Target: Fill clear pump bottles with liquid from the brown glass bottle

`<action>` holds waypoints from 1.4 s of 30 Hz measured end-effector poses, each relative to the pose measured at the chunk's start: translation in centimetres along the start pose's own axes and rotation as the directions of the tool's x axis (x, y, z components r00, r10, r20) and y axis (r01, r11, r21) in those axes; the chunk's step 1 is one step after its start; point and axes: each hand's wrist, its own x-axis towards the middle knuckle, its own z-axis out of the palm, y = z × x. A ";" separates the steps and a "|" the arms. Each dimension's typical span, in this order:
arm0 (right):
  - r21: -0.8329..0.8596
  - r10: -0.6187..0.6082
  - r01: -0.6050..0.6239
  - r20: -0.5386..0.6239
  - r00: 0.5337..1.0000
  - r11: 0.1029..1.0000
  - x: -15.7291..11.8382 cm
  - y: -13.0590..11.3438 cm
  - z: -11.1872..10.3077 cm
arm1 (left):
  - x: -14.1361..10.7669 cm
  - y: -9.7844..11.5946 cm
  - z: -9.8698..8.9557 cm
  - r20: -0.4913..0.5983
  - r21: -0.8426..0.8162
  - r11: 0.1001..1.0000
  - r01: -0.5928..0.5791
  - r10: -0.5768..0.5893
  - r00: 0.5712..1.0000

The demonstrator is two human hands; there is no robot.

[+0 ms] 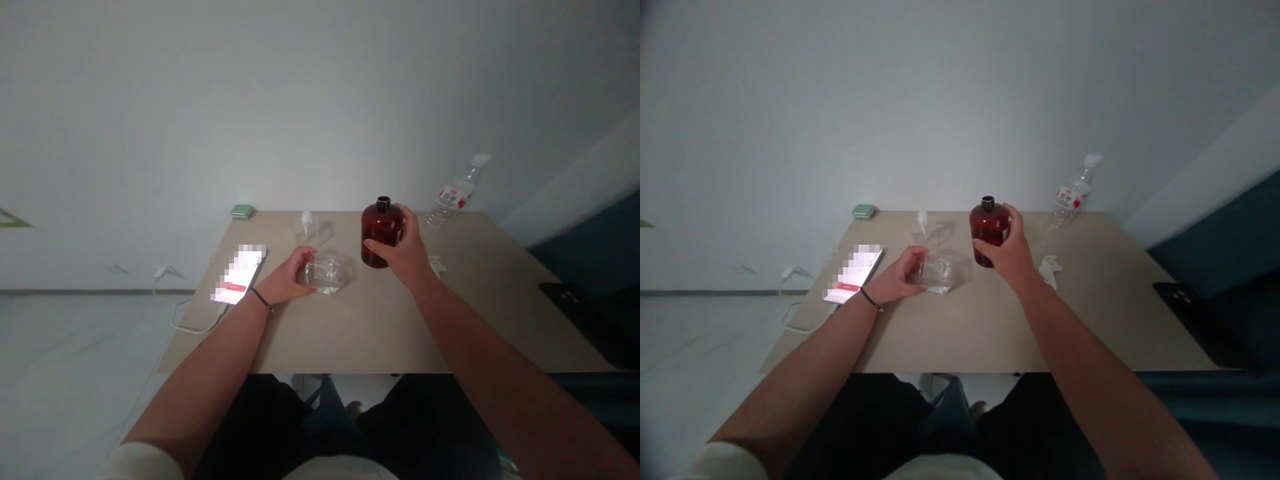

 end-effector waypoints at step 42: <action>-0.555 -0.024 -0.096 -0.205 0.978 0.827 -0.6 6.3 -4.9 | 0.1 1.3 0.7 -0.003 0.152 0.981 0.118 -0.119 0.993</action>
